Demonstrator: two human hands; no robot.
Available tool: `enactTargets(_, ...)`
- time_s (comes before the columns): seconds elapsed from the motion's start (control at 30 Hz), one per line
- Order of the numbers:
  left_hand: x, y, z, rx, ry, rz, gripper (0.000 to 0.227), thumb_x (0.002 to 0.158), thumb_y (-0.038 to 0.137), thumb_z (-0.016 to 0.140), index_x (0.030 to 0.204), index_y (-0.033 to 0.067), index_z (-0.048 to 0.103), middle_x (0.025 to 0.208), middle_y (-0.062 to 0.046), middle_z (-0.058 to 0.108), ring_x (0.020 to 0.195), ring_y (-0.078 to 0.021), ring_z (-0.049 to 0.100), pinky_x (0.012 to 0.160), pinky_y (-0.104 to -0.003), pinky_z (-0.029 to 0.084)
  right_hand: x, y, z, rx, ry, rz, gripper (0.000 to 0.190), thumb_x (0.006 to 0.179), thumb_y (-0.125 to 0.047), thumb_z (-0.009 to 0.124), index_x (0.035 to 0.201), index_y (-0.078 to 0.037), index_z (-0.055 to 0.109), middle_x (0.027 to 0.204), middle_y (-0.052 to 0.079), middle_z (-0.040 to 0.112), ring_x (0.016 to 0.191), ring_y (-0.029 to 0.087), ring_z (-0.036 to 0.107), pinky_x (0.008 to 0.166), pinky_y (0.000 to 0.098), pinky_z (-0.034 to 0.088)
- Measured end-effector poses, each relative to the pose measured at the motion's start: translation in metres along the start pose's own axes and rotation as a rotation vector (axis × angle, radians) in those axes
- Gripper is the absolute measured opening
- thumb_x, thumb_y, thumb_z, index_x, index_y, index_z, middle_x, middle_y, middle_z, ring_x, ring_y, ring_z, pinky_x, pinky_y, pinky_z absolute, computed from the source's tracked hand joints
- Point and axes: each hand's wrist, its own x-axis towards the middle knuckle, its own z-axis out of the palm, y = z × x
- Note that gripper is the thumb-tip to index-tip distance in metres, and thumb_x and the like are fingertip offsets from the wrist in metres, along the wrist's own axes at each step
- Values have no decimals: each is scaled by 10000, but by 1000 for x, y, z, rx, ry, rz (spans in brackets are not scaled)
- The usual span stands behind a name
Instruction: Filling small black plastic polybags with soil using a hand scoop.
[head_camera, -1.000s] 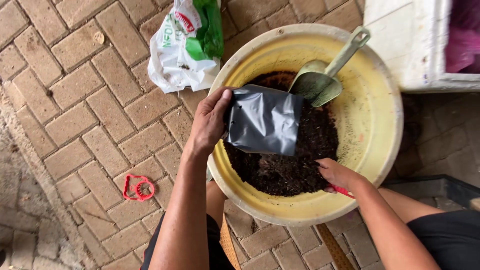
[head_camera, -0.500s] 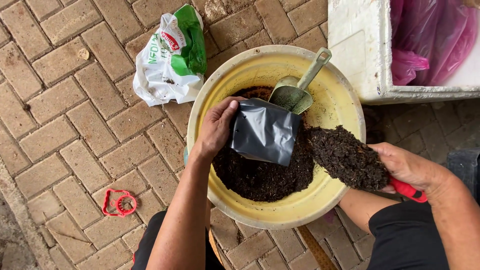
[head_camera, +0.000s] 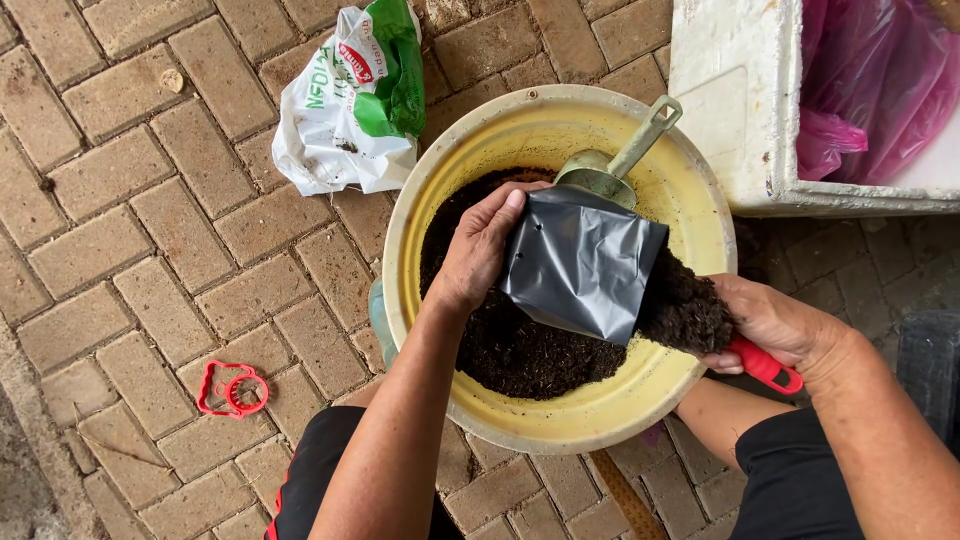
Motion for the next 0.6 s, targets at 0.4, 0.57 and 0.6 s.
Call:
enactTargets(0.4, 2, -30, 21, -272, -10, -4, 431, 1118, 375, 448, 1378, 97, 651, 1247, -103, 694, 1081, -174, 661, 1017, -341, 550, -5, -65, 57, -92, 241, 108, 438, 1063, -318, 413, 898, 44, 596, 594, 85, 540, 464, 143, 461, 395, 296, 395)
enactTargets(0.57, 0, -32, 36, -472, 83, -127, 502, 1081, 469, 403, 1417, 136, 569, 1246, -147, 646, 1077, -254, 649, 982, -433, 565, -8, -109, 114, -440, 421, 183, 440, 1084, -381, 412, 937, -2, 580, 586, 78, 536, 481, 167, 507, 424, 337, 459)
enactTargets(0.6, -1, -32, 36, -469, 102, -132, 559, 1048, 532, 379, 1431, 160, 545, 1291, -138, 631, 1121, -259, 646, 1001, -439, 557, -11, -118, 126, -601, 464, 181, 380, 1082, -359, 414, 991, -35, 591, 599, 85, 568, 486, 180, 540, 435, 346, 488)
